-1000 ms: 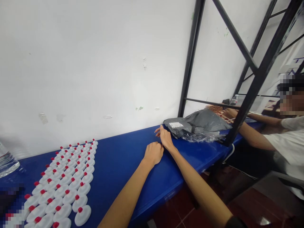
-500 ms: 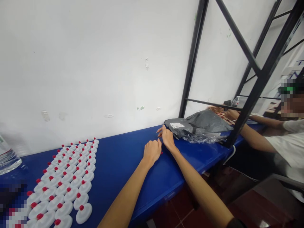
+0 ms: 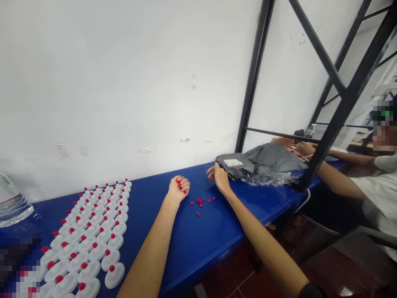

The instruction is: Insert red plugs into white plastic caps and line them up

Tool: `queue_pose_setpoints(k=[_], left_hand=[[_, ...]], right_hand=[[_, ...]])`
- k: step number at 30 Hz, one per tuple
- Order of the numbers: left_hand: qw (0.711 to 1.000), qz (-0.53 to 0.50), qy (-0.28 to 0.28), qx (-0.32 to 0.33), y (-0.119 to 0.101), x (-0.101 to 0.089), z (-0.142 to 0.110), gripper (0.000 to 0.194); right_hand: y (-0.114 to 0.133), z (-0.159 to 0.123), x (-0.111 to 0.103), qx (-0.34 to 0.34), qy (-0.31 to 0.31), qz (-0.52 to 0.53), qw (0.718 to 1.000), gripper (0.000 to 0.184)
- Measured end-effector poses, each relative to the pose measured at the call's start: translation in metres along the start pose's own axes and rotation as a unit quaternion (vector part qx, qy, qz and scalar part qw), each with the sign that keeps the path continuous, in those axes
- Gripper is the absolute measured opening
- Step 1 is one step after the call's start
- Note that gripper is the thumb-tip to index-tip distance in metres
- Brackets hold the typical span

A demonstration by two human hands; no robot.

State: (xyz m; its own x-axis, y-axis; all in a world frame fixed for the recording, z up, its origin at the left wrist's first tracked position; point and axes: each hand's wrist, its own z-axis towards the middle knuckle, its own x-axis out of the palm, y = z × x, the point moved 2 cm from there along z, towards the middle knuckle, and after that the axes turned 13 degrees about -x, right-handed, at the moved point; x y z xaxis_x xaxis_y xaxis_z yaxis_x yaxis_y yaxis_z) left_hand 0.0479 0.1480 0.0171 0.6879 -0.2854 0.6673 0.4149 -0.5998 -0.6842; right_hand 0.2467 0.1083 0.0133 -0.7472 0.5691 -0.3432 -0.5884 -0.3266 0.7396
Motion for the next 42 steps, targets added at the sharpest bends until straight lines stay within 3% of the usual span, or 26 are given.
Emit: queue_pose_setpoints(k=[8,12,16,19,23,32,36,42], left_hand=[[0.987,-0.150,0.046,-0.027,-0.010,-0.018,-0.001,0.035],[0.982,-0.180,0.051,-0.035,-0.010,-0.019,-0.002,0.033],[0.976,-0.209,0.053,-0.045,-0.010,-0.018,-0.002,0.033],[0.970,-0.229,0.057,-0.050,-0.010,-0.019,-0.002,0.032],[0.962,-0.261,0.065,-0.040,-0.012,-0.023,-0.001,0.031],[0.933,-0.345,0.087,0.048,-0.031,-0.038,-0.006,0.029],[0.922,-0.373,0.086,0.058,-0.031,-0.042,-0.010,0.030],[0.910,-0.402,0.077,0.064,-0.031,-0.042,-0.012,0.030]], right_hand=[[0.002,-0.017,-0.003,0.031,0.083,-0.064,0.994,0.069],[0.018,-0.056,-0.007,0.018,0.119,-0.077,0.990,0.063],[0.043,-0.101,0.001,-0.065,0.170,-0.090,0.979,0.056],[0.056,-0.118,0.013,-0.087,0.213,-0.150,0.962,0.074],[0.067,-0.113,0.026,-0.114,0.276,-0.173,0.939,0.071],[0.065,-0.094,0.030,-0.171,0.247,-0.117,0.947,0.027],[0.062,-0.090,0.031,-0.205,0.225,-0.179,0.936,0.019],[0.056,-0.086,0.033,-0.188,0.219,-0.311,0.906,0.020]])
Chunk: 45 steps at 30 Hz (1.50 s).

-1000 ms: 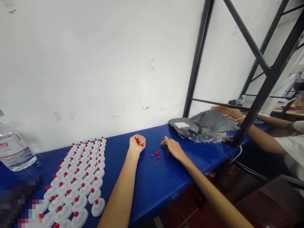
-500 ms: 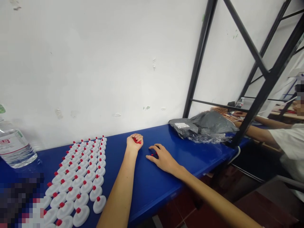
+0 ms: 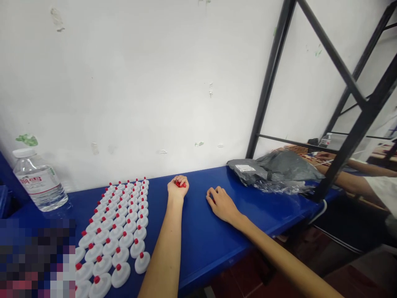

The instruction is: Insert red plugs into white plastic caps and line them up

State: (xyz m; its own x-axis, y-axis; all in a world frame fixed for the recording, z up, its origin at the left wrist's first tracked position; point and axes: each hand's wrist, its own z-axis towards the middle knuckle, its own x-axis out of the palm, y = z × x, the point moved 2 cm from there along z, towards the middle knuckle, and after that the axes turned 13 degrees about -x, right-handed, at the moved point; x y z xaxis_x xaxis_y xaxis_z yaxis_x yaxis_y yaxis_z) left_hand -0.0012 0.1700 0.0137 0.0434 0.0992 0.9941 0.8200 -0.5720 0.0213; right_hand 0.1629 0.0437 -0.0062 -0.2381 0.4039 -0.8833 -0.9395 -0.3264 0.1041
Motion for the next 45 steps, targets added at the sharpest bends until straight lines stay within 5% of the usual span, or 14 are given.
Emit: queue_pose_setpoints(k=[19,25,31,34,36,41,45], left_hand=[[0.999,-0.026,-0.007,0.019,0.000,-0.003,0.002,0.030],[0.996,-0.049,-0.007,0.080,-0.010,-0.007,0.005,0.032],[0.994,-0.039,-0.010,0.102,-0.010,-0.008,0.009,0.031],[0.995,-0.028,-0.014,0.097,-0.009,-0.007,0.010,0.030],[0.995,-0.020,-0.017,0.093,-0.008,-0.007,0.010,0.030],[0.996,-0.008,-0.021,0.082,-0.006,-0.009,0.007,0.029],[0.997,-0.002,-0.014,0.075,-0.003,-0.009,0.005,0.029]], right_hand=[[-0.005,0.010,-0.006,0.025,0.053,-0.115,0.992,0.055],[-0.003,0.010,-0.002,0.028,0.042,-0.038,0.998,0.053],[-0.009,0.010,-0.002,0.079,-0.022,0.159,0.984,0.055],[-0.015,0.015,-0.004,0.124,-0.049,0.315,0.940,0.059],[-0.017,0.022,-0.005,0.155,-0.056,0.434,0.886,0.055],[-0.012,0.051,-0.002,0.187,-0.063,0.687,0.699,0.041],[0.002,0.070,0.005,0.209,-0.074,0.795,0.565,0.035]])
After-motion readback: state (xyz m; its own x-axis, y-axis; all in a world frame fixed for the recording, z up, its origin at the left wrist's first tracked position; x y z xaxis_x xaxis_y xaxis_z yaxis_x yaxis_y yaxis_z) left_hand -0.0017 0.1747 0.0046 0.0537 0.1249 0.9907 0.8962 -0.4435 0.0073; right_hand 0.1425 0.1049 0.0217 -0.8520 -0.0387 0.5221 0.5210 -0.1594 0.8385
